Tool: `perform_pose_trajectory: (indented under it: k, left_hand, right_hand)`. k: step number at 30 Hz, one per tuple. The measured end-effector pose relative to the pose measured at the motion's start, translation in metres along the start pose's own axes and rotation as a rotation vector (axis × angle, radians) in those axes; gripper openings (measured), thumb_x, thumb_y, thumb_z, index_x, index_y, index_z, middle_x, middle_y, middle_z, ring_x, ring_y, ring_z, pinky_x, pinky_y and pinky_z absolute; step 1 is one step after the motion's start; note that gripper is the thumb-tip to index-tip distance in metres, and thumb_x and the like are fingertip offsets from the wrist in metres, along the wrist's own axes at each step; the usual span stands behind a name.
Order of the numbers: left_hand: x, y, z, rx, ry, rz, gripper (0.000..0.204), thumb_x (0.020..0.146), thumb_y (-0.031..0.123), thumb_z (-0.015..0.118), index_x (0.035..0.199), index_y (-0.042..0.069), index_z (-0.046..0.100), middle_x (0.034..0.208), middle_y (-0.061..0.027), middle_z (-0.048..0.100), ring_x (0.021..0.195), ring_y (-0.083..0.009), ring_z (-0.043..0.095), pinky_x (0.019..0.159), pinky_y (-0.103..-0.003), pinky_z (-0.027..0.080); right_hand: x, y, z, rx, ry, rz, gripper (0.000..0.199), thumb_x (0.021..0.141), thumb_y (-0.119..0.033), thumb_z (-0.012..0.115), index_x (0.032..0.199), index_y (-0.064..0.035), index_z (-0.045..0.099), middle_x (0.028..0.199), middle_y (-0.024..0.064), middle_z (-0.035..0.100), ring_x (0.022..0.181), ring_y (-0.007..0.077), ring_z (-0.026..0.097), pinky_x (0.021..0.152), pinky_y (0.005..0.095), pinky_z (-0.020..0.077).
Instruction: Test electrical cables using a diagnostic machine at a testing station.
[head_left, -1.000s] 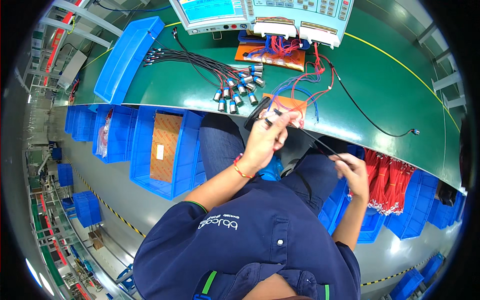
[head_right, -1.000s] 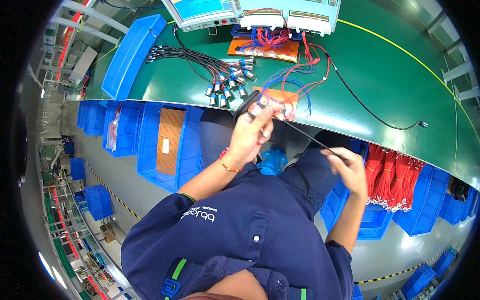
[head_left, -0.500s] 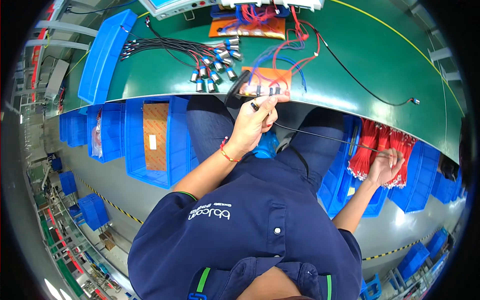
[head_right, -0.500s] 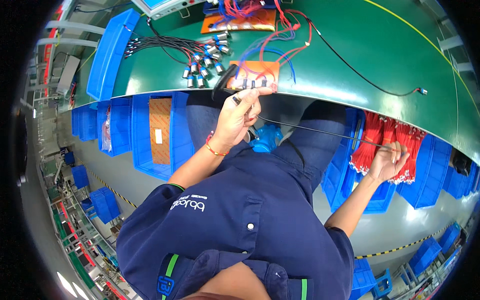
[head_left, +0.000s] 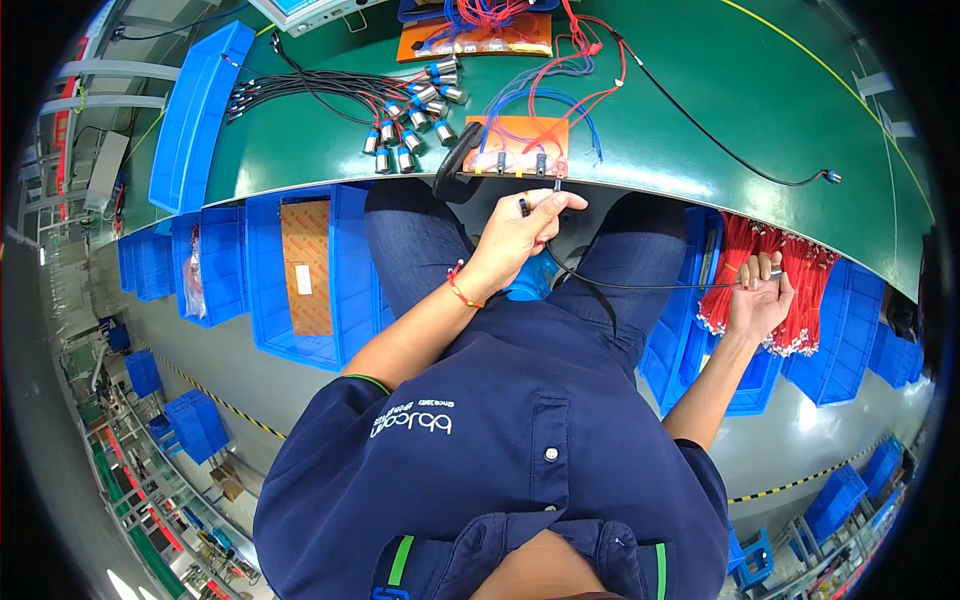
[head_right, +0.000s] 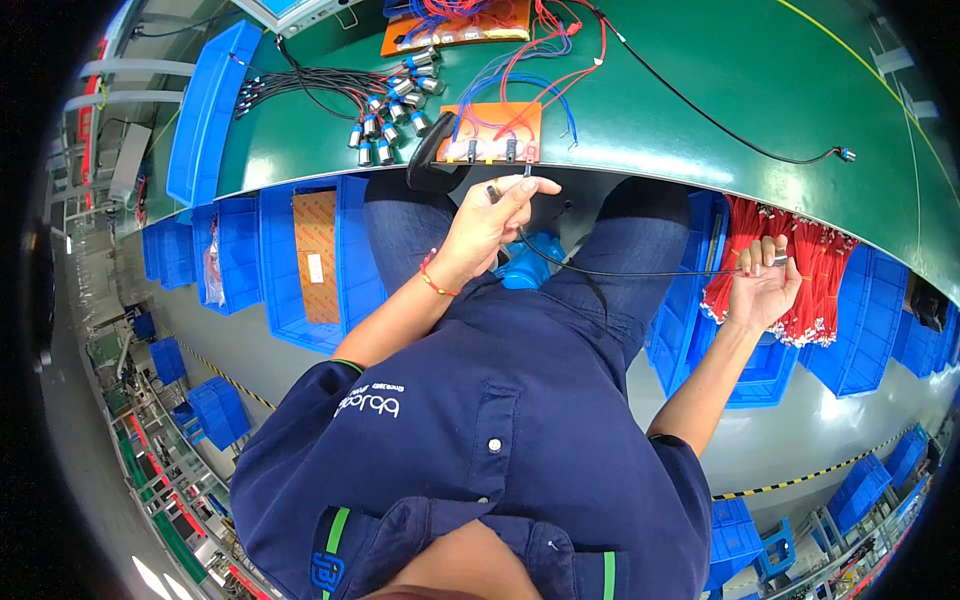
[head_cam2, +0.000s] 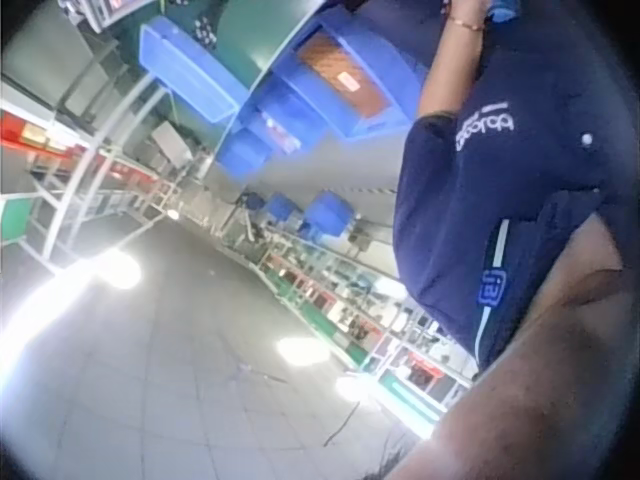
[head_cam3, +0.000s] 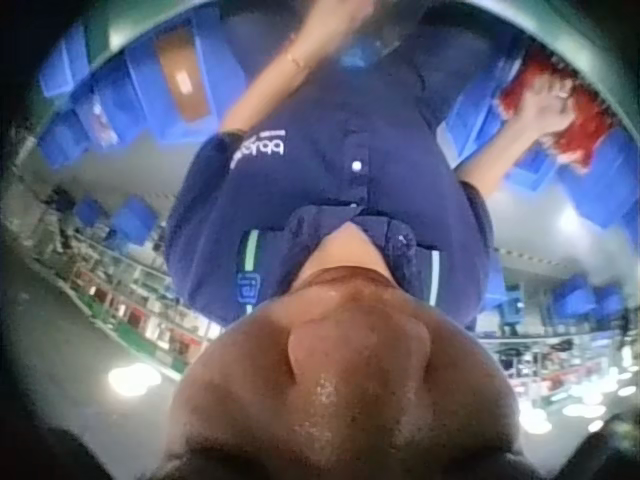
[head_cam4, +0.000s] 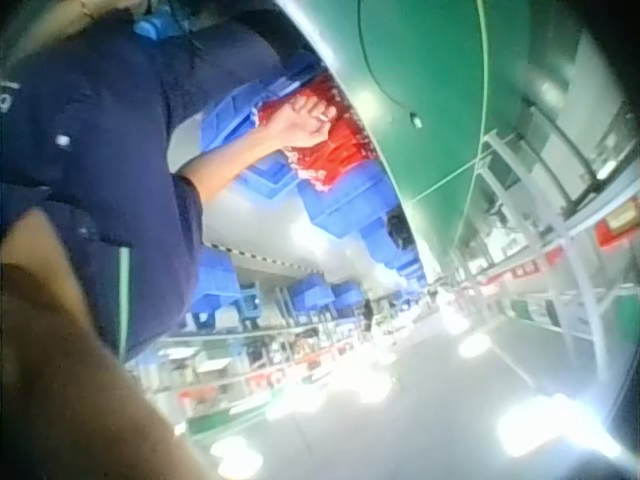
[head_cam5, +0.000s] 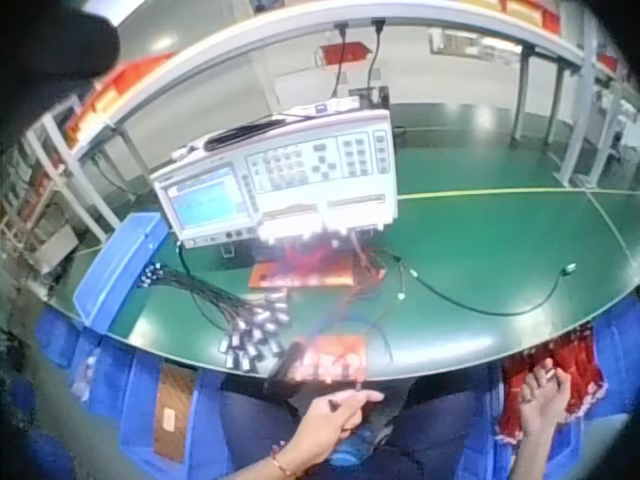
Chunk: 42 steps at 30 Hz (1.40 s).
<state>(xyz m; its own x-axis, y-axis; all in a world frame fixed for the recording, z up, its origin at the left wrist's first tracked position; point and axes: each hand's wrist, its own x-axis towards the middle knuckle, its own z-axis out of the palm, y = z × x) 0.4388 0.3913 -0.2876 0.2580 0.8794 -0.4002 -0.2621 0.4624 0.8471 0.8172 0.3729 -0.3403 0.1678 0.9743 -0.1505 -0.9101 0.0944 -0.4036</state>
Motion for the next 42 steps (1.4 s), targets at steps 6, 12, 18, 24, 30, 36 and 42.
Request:
perform_pose_trajectory:
  k: [6, 12, 18, 24, 30, 36, 42]
  left_hand:
    - [0.006, 0.003, -0.001, 0.062, -0.007, 0.095, 0.031, 0.099, 0.027, 0.052, 0.106, 0.001, 0.067, 0.060, 0.0090, 0.037, 0.051, -0.0006, 0.028, 0.044, -0.019, 0.021]
    - [0.013, -0.004, 0.003, 0.104, 0.071, 0.146, 0.028, 0.099, 0.024, 0.054, 0.103, 0.001, 0.069, 0.059, 0.0062, 0.043, 0.054, -0.0016, 0.036, 0.049, -0.019, 0.028]
    - [0.014, -0.008, 0.001, 0.096, 0.078, 0.203, 0.030, 0.099, 0.025, 0.053, 0.109, 0.001, 0.067, 0.068, 0.0028, 0.057, 0.052, -0.0002, 0.035, 0.046, -0.018, 0.026]
    - [0.005, 0.004, -0.004, 0.034, -0.024, 0.125, 0.039, 0.101, 0.032, 0.049, 0.114, -0.001, 0.063, 0.079, 0.0000, 0.063, 0.047, 0.0019, 0.030, 0.042, -0.017, 0.021]
    - [0.009, 0.006, 0.004, -0.139, -0.015, 0.024, 0.042, 0.101, 0.037, 0.047, 0.108, -0.001, 0.063, 0.072, -0.0011, 0.059, 0.044, 0.0012, 0.028, 0.041, -0.019, 0.021]
    - [0.012, -0.004, 0.007, -0.204, -0.002, 0.047, 0.038, 0.101, 0.037, 0.047, 0.095, 0.002, 0.062, 0.064, 0.0017, 0.052, 0.044, -0.0006, 0.029, 0.040, -0.019, 0.020]
    - [-0.018, -0.004, 0.018, -0.087, -0.074, -0.011, 0.037, 0.101, 0.034, 0.047, 0.090, 0.002, 0.062, 0.062, 0.0012, 0.053, 0.044, -0.0001, 0.033, 0.041, -0.018, 0.024]
  right_hand:
    - [0.008, 0.018, 0.020, -0.057, -0.136, 0.043, 0.015, 0.078, -0.015, 0.051, 0.081, -0.0071, 0.039, 0.074, 0.0038, 0.033, 0.068, 0.0159, 0.031, 0.065, 0.0302, 0.0290]
    - [0.010, 0.038, 0.030, -0.095, -0.087, 0.006, 0.018, 0.075, -0.016, 0.051, 0.075, -0.0097, 0.034, 0.074, 0.0043, 0.033, 0.071, 0.0171, 0.032, 0.071, 0.0311, 0.0303]
    - [0.015, 0.048, 0.028, -0.079, -0.098, 0.026, 0.017, 0.071, -0.013, 0.049, 0.072, -0.0109, 0.033, 0.068, 0.0044, 0.034, 0.067, 0.0165, 0.033, 0.069, 0.0309, 0.0306]
    - [0.017, 0.039, 0.030, -0.094, -0.083, -0.033, 0.016, 0.071, -0.013, 0.050, 0.073, -0.0102, 0.035, 0.068, 0.0042, 0.034, 0.066, 0.0162, 0.032, 0.067, 0.0304, 0.0295]
    - [0.016, 0.038, 0.029, -0.118, -0.032, -0.064, 0.014, 0.070, -0.013, 0.050, 0.077, -0.0086, 0.039, 0.069, 0.0042, 0.034, 0.066, 0.0164, 0.032, 0.066, 0.0304, 0.0296]
    - [0.016, 0.041, 0.028, -0.114, -0.042, -0.067, 0.013, 0.070, -0.012, 0.049, 0.079, -0.0076, 0.041, 0.068, 0.0044, 0.034, 0.066, 0.0164, 0.033, 0.066, 0.0303, 0.0302]
    - [0.014, 0.017, 0.040, -0.177, -0.214, -0.073, 0.012, 0.073, -0.012, 0.048, 0.082, -0.0057, 0.045, 0.069, 0.0049, 0.035, 0.067, 0.0163, 0.033, 0.066, 0.0295, 0.0305]
